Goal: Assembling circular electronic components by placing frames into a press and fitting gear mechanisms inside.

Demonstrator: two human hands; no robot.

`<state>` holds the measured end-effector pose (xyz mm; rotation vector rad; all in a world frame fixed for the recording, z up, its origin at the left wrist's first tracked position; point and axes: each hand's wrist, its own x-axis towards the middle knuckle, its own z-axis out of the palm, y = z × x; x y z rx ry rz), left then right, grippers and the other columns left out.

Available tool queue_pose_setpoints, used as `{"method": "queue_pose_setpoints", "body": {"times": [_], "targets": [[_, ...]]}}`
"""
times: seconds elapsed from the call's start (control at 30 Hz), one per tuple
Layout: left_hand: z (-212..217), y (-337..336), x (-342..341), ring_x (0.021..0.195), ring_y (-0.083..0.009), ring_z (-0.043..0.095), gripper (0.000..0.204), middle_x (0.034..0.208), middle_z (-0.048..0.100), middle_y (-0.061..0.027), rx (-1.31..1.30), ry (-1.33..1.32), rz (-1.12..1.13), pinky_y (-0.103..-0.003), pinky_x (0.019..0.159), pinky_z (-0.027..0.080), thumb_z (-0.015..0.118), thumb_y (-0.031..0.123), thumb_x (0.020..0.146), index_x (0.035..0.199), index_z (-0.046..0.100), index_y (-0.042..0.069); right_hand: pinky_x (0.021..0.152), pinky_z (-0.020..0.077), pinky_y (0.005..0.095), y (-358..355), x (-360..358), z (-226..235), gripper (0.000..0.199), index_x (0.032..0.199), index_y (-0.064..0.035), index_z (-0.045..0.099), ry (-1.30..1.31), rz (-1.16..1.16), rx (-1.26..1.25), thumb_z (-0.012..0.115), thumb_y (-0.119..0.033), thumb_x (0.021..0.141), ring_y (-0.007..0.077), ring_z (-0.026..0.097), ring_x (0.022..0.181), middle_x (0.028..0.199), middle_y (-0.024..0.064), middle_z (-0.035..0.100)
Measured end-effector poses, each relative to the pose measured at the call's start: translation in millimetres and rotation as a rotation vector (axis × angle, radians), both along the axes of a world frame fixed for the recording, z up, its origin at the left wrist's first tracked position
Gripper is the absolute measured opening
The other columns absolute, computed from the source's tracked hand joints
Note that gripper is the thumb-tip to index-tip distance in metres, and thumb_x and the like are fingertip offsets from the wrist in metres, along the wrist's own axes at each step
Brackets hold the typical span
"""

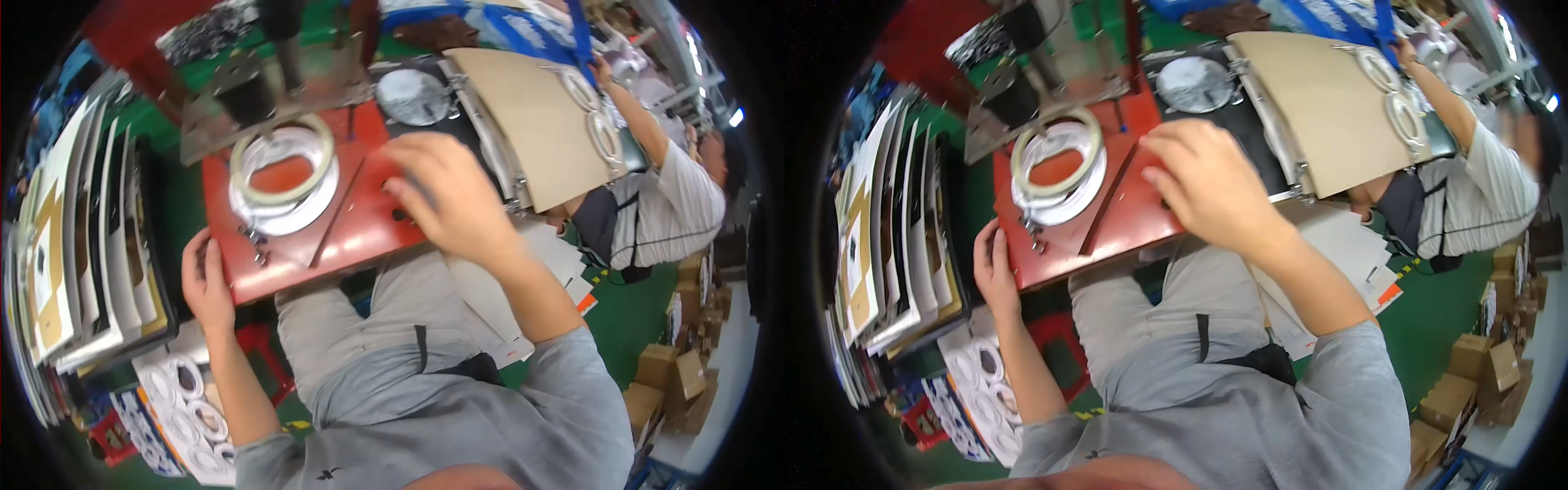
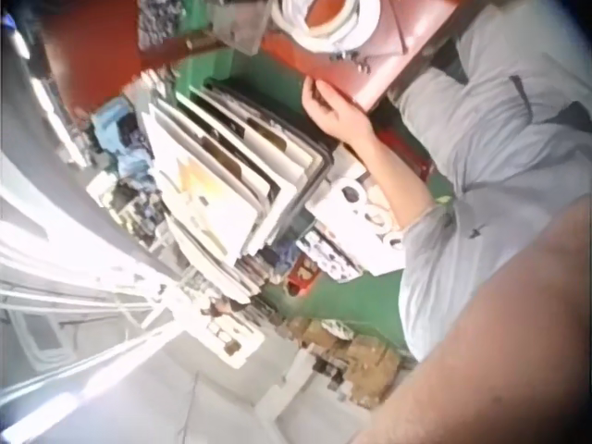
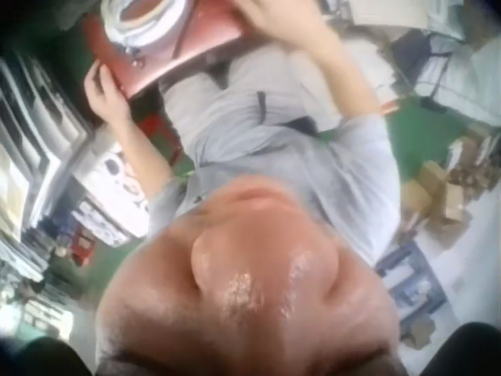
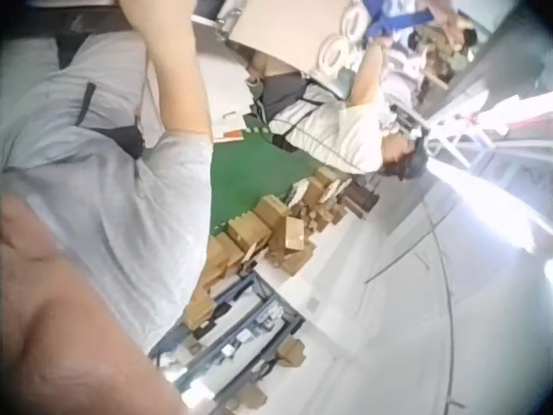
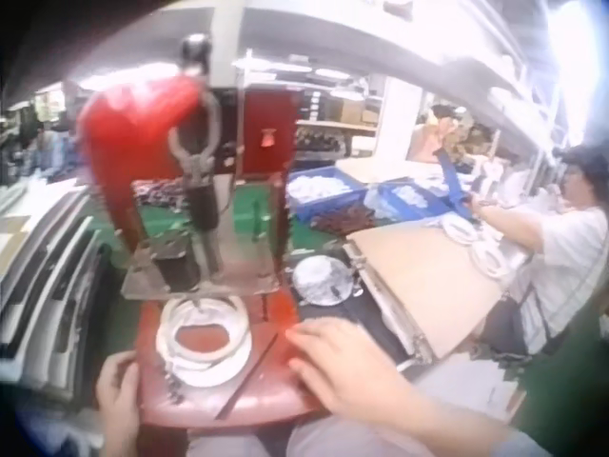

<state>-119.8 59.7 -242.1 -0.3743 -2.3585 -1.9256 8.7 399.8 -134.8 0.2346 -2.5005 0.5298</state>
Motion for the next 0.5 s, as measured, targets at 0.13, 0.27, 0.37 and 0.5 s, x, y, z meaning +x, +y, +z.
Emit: {"method": "queue_pose_setpoints", "body": {"times": [0.13,0.27,0.37,0.5], "targets": [[29,7,3,0.113,-0.0174,0.065,0.029,0.123,0.069,-0.0106,-0.04,0.014,-0.018,-0.03,0.101,0.049,0.066,0.01,0.104,0.131,0.064,-0.001,0.088,0.0528,0.0413,-13,-15,9,0.018,0.108,-0.0035,0.071,0.112,0.04,-0.038,0.073,-0.011,0.092,0.0336,0.066,0.101,0.106,0.0129,0.07],[76,18,9,0.104,-0.0192,0.069,0.022,0.114,0.069,-0.0113,-0.108,0.271,-0.029,-0.031,0.094,0.054,0.069,0.004,0.098,0.119,0.069,-0.002,0.087,0.0528,0.0413,-23,-24,10,0.013,0.103,-0.0025,0.071,0.066,0.092,-0.058,0.073,-0.006,0.09,0.0327,0.067,0.098,0.104,0.0121,0.07],[91,30,11,0.098,-0.0234,0.07,0.021,0.11,0.07,-0.014,-0.179,0.461,-0.065,-0.033,0.091,0.054,0.072,0.002,0.093,0.114,0.071,-0.001,0.088,0.0525,0.0417,-22,-20,0,0.013,0.103,-0.0026,0.071,0.006,0.042,-0.011,0.073,-0.007,0.091,0.0336,0.066,0.098,0.105,0.0126,0.069],[82,25,8,0.102,-0.0238,0.069,0.021,0.113,0.07,-0.0142,-0.228,0.452,-0.031,-0.034,0.091,0.055,0.072,0.003,0.093,0.114,0.071,-0.001,0.097,0.0499,0.0444,-8,0,-17,0.023,0.114,-0.0033,0.071,-0.167,-0.057,0.132,0.072,-0.014,0.093,0.035,0.062,0.115,0.121,0.0135,0.067]]}}
